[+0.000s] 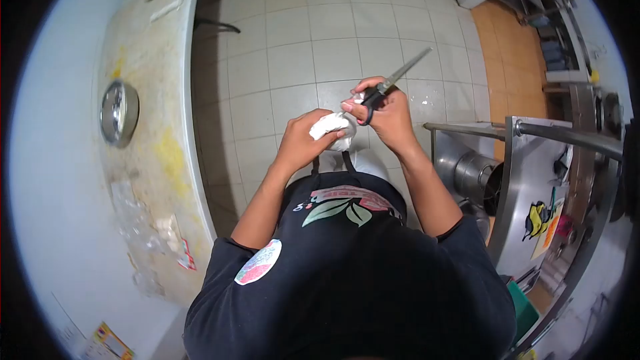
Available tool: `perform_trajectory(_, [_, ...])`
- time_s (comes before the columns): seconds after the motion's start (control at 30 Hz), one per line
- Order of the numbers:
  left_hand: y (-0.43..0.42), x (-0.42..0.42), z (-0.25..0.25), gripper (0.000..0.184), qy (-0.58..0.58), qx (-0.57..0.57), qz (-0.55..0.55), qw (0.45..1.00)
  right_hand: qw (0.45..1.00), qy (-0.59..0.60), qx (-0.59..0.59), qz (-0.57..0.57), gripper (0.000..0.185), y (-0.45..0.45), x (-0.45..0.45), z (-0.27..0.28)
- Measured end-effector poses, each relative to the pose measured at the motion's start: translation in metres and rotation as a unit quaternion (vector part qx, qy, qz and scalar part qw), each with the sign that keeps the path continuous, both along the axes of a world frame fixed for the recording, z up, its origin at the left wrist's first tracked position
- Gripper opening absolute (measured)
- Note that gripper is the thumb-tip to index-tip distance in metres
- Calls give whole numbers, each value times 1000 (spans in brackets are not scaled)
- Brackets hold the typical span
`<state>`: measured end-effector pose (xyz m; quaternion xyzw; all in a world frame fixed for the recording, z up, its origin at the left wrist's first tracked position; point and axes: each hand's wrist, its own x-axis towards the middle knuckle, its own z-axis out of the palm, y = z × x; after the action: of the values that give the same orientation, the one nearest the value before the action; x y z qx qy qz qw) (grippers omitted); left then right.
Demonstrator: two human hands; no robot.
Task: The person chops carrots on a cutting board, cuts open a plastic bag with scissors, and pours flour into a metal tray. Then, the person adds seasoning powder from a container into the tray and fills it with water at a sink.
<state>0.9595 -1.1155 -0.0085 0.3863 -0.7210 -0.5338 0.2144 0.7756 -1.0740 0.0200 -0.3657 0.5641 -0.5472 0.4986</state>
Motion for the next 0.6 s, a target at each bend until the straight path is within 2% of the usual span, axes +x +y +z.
perform_trajectory(0.07, [-30, -21, 1, 31, 9, -11, -45, 999, 997, 45, -58, -40, 44, -10, -15, 2])
perform_trajectory(0.17, [-68, -65, -5, 32, 27, -36, -102, 994, 995, 46, -61, -61, 44, -27, -43, 15])
perform_trajectory(0.2, [-78, -79, -5, 34, 27, -34, -112, 993, 993, 78, -64, -53, 49, -32, -56, 13])
perform_trajectory(0.23, [-87, -95, -4, 34, 30, -46, -107, 993, 979, 147, -125, -62, 49, -42, -68, 12])
perform_trajectory(0.3, [-103, -133, -8, 34, 37, -71, -97, 992, 973, 212, -70, -64, 45, -56, -104, 19])
perform_trajectory(0.4, [-126, -194, -16, 35, 82, -115, -87, 986, 995, 33, -54, -84, 35, -76, -161, 8])
perform_trajectory(0.47, [-145, -231, -33, 39, 95, -143, -73, 983, 992, 70, -77, -76, 31, -87, -202, 10])
perform_trajectory(0.53, [-158, -271, -54, 38, 143, -102, -10, 984, 983, 131, -105, -75, 27, -103, -241, 17])
perform_trajectory(0.57, [-160, -286, -64, 38, 162, -75, 19, 984, 971, 159, -163, -76, 28, -112, -259, 15])
perform_trajectory(0.6, [-166, -303, -65, 60, 150, -74, 13, 986, 973, 161, -153, -65, 28, -118, -278, 20])
